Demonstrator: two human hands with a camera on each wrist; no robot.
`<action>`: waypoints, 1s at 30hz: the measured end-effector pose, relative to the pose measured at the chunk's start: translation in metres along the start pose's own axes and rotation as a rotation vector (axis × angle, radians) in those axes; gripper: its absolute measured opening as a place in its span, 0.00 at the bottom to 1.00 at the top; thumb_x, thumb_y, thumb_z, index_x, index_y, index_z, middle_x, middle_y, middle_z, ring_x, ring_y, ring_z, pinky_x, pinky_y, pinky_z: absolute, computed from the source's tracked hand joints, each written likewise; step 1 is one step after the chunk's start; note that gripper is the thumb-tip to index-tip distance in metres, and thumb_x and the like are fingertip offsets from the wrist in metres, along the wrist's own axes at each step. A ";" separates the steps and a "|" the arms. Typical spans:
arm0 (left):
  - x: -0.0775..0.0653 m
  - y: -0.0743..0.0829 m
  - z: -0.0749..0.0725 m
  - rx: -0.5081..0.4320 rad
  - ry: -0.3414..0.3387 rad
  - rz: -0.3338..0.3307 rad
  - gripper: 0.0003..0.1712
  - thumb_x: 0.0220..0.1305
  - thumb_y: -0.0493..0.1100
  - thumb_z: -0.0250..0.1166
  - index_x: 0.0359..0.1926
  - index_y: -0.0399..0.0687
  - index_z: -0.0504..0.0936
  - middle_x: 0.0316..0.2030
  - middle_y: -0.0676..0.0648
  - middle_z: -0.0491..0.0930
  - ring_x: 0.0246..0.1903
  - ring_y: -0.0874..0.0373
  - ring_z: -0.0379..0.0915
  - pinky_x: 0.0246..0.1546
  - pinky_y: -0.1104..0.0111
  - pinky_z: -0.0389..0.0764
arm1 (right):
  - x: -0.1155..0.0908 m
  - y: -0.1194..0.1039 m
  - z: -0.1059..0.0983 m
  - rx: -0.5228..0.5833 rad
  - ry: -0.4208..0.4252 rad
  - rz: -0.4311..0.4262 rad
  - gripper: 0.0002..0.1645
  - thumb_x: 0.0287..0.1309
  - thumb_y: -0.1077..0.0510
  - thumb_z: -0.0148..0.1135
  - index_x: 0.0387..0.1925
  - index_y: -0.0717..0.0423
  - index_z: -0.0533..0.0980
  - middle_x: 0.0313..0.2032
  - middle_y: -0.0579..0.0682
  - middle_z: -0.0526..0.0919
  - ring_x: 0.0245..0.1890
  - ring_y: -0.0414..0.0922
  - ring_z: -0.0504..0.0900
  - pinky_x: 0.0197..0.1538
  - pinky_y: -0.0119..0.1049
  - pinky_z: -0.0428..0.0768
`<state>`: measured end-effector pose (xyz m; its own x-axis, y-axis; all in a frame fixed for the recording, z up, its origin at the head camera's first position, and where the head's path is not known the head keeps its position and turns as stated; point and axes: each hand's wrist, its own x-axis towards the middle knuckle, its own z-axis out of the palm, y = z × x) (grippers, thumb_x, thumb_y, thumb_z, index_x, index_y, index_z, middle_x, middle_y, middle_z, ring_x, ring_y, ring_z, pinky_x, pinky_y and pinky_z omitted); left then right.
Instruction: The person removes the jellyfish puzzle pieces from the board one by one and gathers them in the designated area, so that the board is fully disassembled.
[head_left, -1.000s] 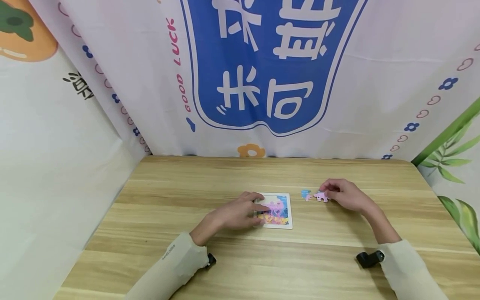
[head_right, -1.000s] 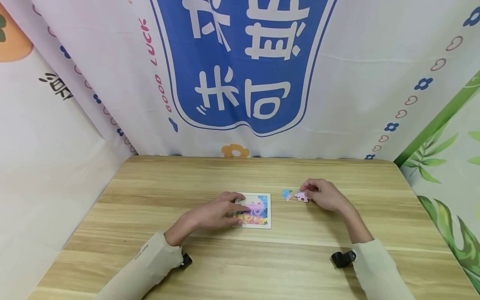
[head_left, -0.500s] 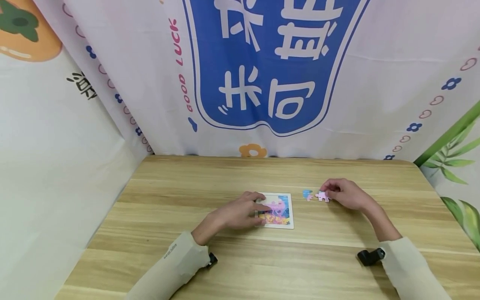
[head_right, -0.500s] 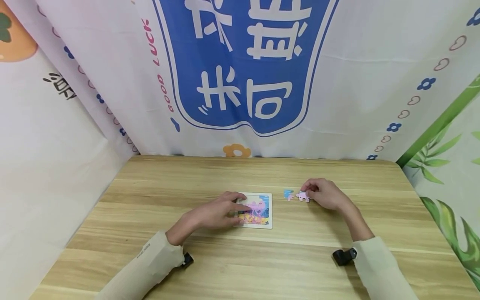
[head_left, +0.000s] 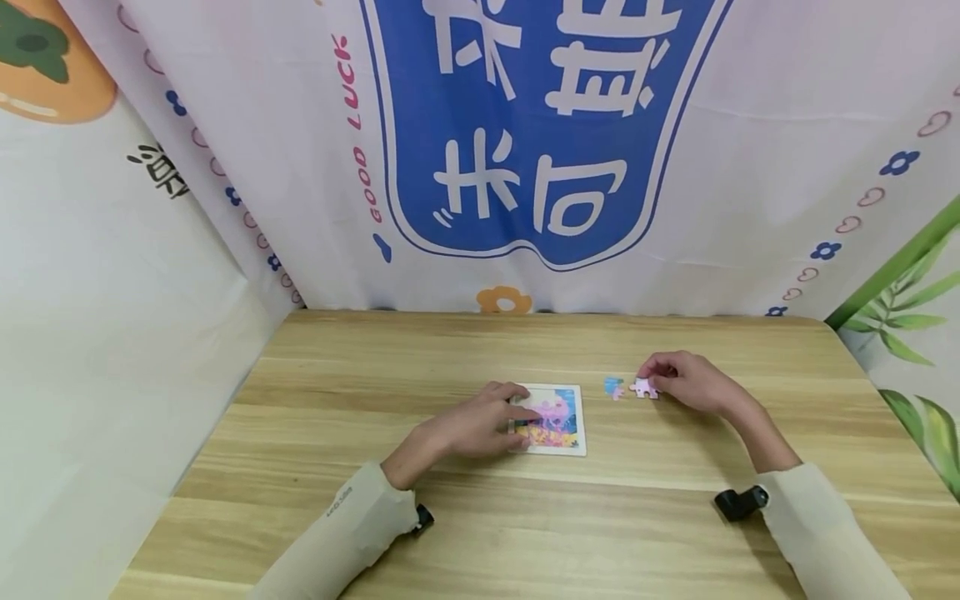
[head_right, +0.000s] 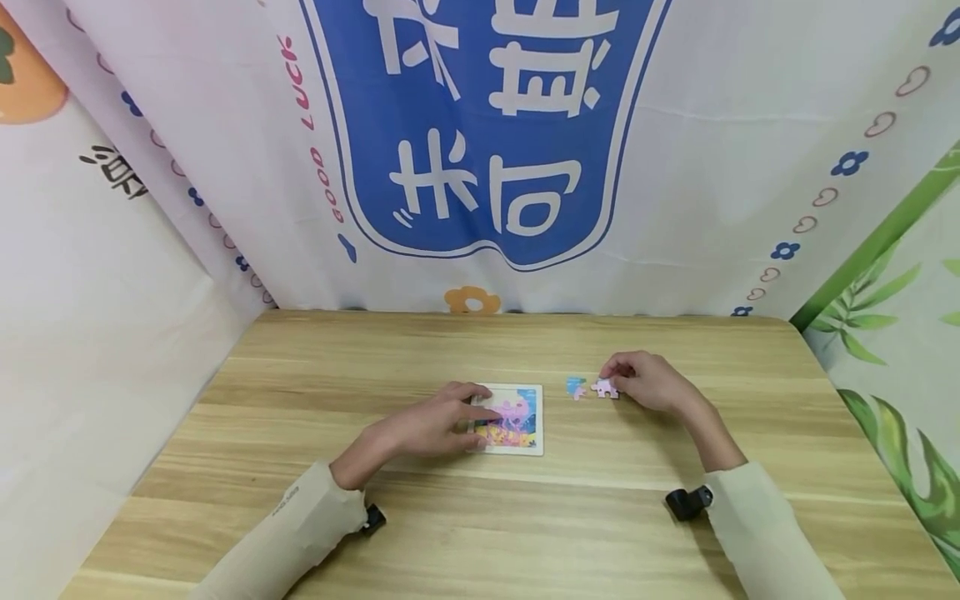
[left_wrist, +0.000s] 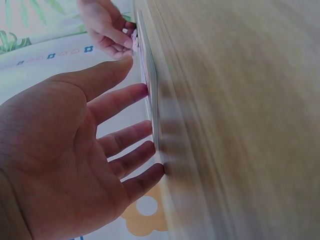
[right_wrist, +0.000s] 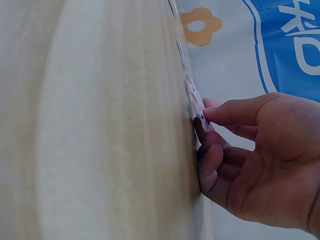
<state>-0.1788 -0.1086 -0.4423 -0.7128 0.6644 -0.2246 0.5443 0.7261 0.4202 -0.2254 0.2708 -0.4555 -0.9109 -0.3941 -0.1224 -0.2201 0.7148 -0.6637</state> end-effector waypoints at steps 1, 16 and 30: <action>0.000 0.000 0.000 0.002 0.000 -0.001 0.27 0.78 0.53 0.66 0.73 0.56 0.80 0.81 0.45 0.65 0.81 0.46 0.57 0.80 0.51 0.68 | 0.000 -0.001 0.000 0.000 0.001 0.000 0.09 0.76 0.63 0.60 0.48 0.58 0.85 0.42 0.52 0.85 0.42 0.46 0.76 0.46 0.37 0.76; -0.002 0.001 0.000 0.014 -0.004 -0.014 0.28 0.78 0.54 0.67 0.74 0.58 0.80 0.81 0.46 0.65 0.82 0.47 0.56 0.79 0.51 0.69 | 0.000 -0.006 0.002 0.010 -0.007 0.016 0.07 0.69 0.65 0.67 0.47 0.60 0.84 0.39 0.52 0.84 0.39 0.45 0.76 0.40 0.31 0.75; -0.002 0.002 -0.001 0.018 -0.001 -0.019 0.28 0.77 0.54 0.67 0.73 0.58 0.80 0.80 0.46 0.66 0.81 0.47 0.58 0.79 0.51 0.68 | 0.002 -0.006 0.004 -0.002 0.019 -0.012 0.09 0.67 0.69 0.66 0.46 0.58 0.85 0.41 0.52 0.86 0.39 0.46 0.76 0.42 0.32 0.76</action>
<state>-0.1763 -0.1089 -0.4404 -0.7227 0.6504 -0.2338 0.5383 0.7419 0.3999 -0.2245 0.2633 -0.4551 -0.9147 -0.3915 -0.1001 -0.2318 0.7113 -0.6635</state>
